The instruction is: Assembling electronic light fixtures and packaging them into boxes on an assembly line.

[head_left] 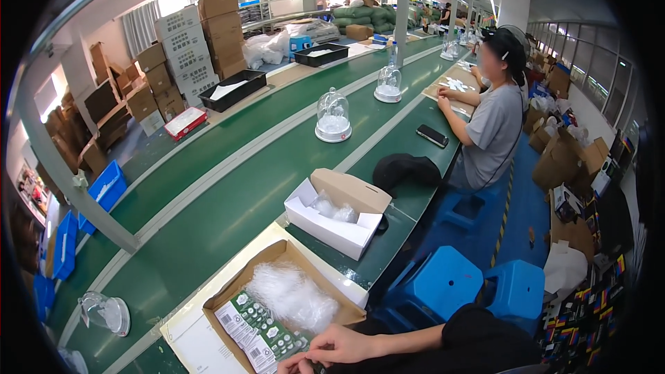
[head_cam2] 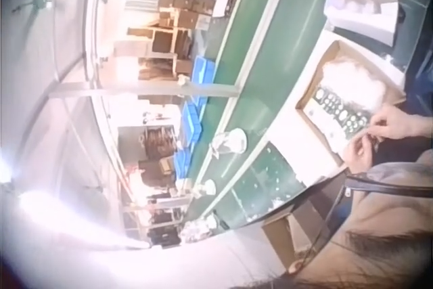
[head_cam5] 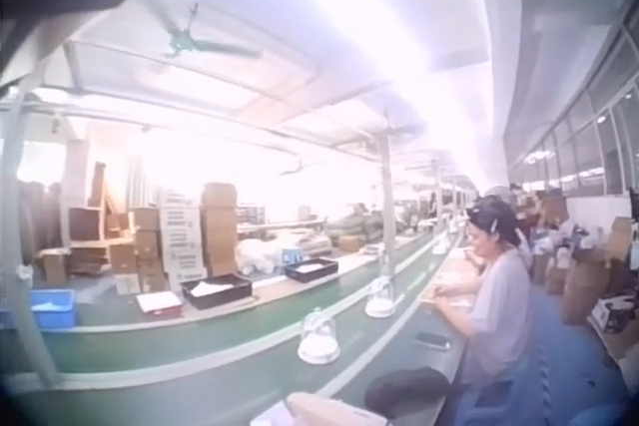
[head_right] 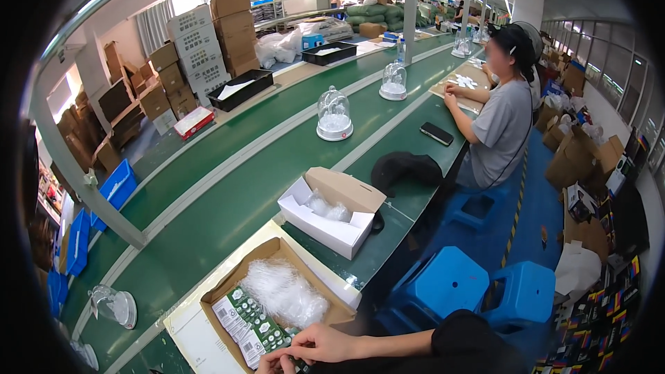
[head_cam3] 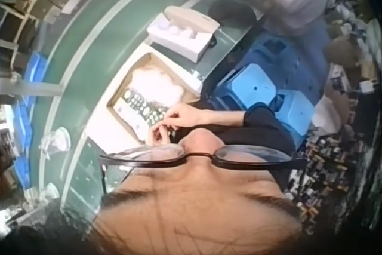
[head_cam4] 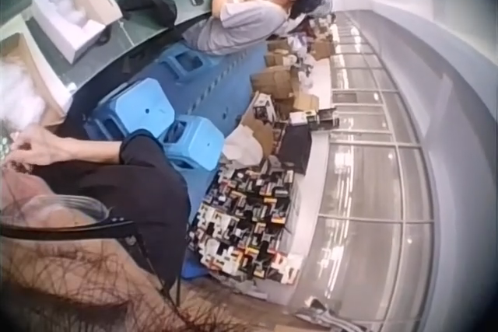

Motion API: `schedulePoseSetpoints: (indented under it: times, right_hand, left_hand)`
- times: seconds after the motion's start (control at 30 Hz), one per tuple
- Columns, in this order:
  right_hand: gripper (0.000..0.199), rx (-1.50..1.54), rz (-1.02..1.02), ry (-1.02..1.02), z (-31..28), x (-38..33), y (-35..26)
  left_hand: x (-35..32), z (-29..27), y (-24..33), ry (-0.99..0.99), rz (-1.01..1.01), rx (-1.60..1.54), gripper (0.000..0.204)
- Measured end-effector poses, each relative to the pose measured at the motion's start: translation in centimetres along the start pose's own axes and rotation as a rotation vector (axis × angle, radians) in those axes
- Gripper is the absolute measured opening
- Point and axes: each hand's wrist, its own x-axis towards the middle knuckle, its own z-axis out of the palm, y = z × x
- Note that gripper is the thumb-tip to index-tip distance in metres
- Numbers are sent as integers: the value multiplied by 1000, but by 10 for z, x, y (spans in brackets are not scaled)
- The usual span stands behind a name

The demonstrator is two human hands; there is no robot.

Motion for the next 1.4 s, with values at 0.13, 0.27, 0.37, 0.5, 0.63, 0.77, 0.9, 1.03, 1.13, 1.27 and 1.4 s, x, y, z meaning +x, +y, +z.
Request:
schedulePoseSetpoints:
  times: [0.13, 0.27, 0.37, 0.5, 0.63, 0.77, 0.9, 1.03, 1.13, 1.27, 1.4]
  right_hand:
    - [20, 101, -16, 47, 3, -3, -9]
    - [16, 153, -50, 112, 3, -2, -3]
    - [17, 195, -45, 47, 5, -9, -5]
    - [19, 7, -122, -19, 9, -9, -12]
    - [22, 120, -108, 45, 13, -6, -17]
    - [23, 248, -87, 28, 9, -7, -17]
    - [24, 125, -115, 50, 9, -10, -14]
    - [19, 208, -139, 154, 13, -8, -17]
    - [17, 128, -159, 126, 11, -13, -10]
    - [16, 21, -260, 136, 13, -16, -14]
    - [18, -97, -168, 156, 12, -8, -5]
  left_hand:
    - [-1, -6, -2, 33, -114, -103, 14]
    - [-9, -1, -9, 134, -151, -161, 15]
    - [-7, -1, 27, 166, -102, 92, 17]
    - [-3, -6, 44, 77, -126, 313, 24]
    - [-4, -8, 21, 65, -33, 286, 25]
    - [-2, -6, 27, 23, -122, 156, 25]
    - [-5, 1, 12, 31, -105, -42, 22]
    - [-5, 3, 12, -19, -170, -277, 8]
    - [-11, 6, 13, -50, -170, -352, 5]
    - [-16, 2, 20, 35, -180, -356, 7]
    - [-4, 4, 35, 183, 4, -482, 12]
